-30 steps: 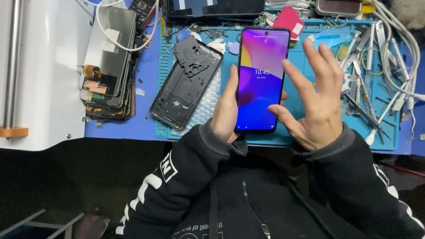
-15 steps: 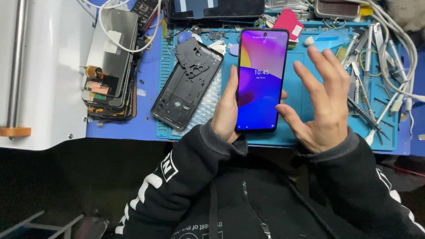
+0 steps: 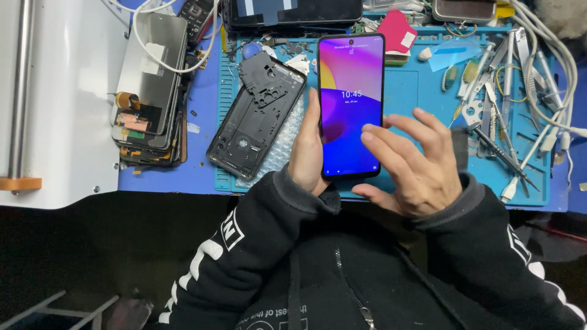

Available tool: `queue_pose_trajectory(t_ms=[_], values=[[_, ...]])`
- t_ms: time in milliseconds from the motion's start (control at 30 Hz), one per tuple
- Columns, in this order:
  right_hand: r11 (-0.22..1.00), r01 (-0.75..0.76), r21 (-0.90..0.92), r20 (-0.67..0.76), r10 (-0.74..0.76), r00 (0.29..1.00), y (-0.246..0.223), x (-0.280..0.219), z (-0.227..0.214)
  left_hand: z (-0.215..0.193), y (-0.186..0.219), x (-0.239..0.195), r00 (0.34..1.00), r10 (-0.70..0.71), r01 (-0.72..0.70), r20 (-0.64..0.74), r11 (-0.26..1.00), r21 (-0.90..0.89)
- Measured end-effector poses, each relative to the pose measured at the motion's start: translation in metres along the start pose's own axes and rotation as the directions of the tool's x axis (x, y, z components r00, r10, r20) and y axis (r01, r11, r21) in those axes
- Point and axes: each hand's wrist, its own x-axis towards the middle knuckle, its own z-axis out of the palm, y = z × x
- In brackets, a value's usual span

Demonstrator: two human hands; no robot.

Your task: Replacing the battery and reassembling a Motorola smartphone at a repair workbench.

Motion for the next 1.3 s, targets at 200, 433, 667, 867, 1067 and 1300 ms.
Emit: queue_pose_trajectory(t_ms=[200,433,667,867,1067,1300], values=[[0.999,-0.007,-0.035,0.072,0.01,0.997,-0.002,-0.003,0.001,-0.009,-0.004,0.001,0.999,0.021,-0.021,0.039,1.0,-0.01],[0.999,0.001,-0.04,0.062,0.001,0.998,-0.002,-0.002,0.001,-0.002,-0.001,0.0,0.999,0.019,-0.018,0.035,1.0,-0.002],[0.999,0.002,-0.039,0.063,0.001,0.998,-0.004,0.001,0.0,0.003,0.001,-0.003,0.997,-0.002,0.003,0.072,1.0,-0.017],[0.999,-0.015,-0.032,0.01,0.015,1.0,-0.003,0.004,-0.004,0.008,0.003,-0.003,1.0,-0.006,0.006,0.01,1.0,0.009],[0.999,-0.042,0.022,-0.066,0.043,0.997,0.001,-0.001,-0.001,0.003,0.0,0.0,0.999,-0.029,0.028,0.043,0.999,0.018],[0.999,-0.034,0.015,0.026,0.033,0.999,0.001,0.002,-0.002,0.001,-0.003,0.001,0.999,0.032,-0.032,-0.019,0.999,0.0]])
